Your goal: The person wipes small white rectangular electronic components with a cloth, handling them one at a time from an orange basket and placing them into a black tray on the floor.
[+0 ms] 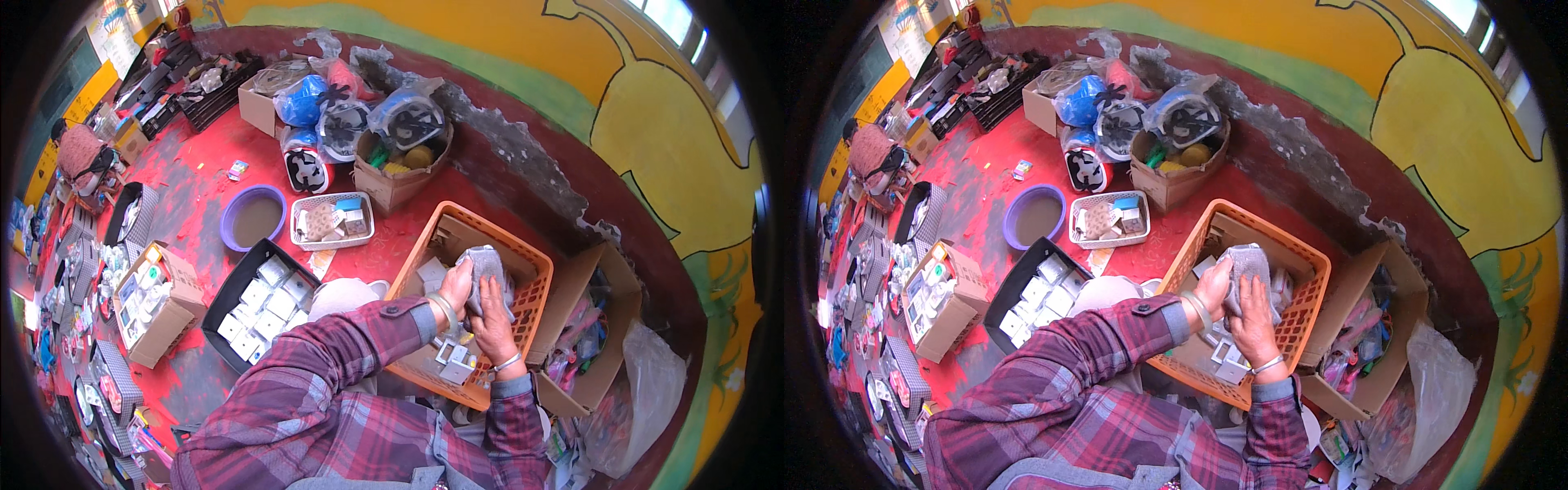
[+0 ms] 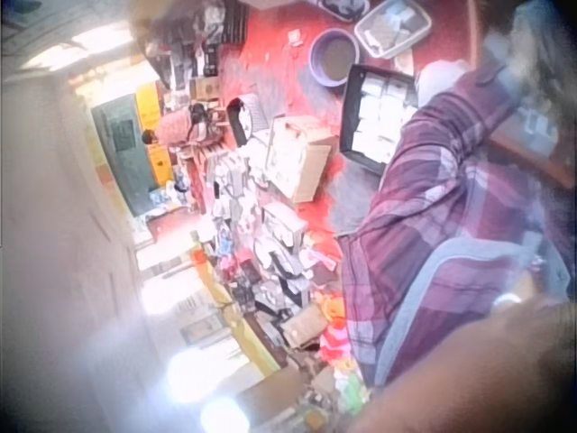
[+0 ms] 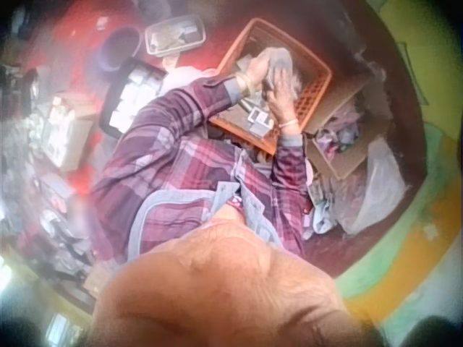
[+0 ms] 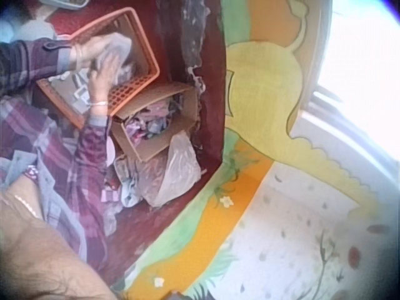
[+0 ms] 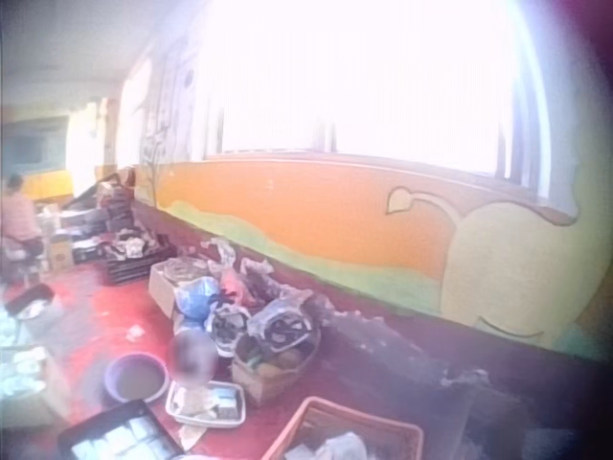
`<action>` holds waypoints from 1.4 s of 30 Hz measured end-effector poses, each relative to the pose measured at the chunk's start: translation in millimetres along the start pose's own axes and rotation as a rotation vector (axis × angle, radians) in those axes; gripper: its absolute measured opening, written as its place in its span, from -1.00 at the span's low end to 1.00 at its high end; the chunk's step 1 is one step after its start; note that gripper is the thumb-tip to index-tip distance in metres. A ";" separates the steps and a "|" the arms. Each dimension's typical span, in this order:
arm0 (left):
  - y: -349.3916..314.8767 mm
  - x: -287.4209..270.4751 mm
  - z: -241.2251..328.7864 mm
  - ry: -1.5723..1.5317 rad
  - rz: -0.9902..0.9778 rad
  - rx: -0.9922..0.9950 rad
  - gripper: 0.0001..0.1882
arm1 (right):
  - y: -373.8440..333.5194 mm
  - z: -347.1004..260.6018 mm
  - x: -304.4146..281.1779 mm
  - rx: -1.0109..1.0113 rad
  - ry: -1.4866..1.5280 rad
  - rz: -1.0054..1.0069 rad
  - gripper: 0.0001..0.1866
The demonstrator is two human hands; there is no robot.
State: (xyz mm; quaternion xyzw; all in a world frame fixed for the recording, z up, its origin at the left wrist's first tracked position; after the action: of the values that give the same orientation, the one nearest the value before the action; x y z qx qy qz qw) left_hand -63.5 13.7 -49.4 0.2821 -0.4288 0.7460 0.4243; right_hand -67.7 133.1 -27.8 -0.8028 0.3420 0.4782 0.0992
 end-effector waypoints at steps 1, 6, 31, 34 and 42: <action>2.9 -3.6 -1.4 -0.013 0.028 0.009 -0.57 | 1.0 -3.8 2.6 0.004 -0.024 0.009 -0.25; 11.6 -14.7 -9.0 -0.077 0.125 -0.011 -0.55 | -0.8 -18.7 2.7 -0.006 -0.292 0.015 -0.24; -19.3 34.4 31.4 0.067 -0.486 -0.162 -0.49 | -2.9 27.5 -21.5 0.492 1.563 0.413 -0.64; -20.9 35.9 28.7 -0.021 -0.419 -0.218 -0.59 | -4.9 21.5 -19.2 0.467 1.492 0.344 -0.61; -10.9 24.8 31.0 -0.052 -0.363 -0.162 -0.63 | -7.8 40.3 -26.1 0.667 1.153 0.383 -0.66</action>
State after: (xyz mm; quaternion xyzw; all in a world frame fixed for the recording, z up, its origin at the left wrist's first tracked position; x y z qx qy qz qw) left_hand -64.1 -0.9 -10.9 0.3387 -0.4404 0.6128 0.5621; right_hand -98.9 170.4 -28.4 -0.7808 0.6047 -0.1465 0.0569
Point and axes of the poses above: each hand's wrist, its own y-axis towards the middle knuckle, its own x-axis out of the palm, z = x × y, the point moved 3 cm from there along y, towards the middle knuckle, and after that the axes turned 7 degrees about -y, right-handed, at the moved point
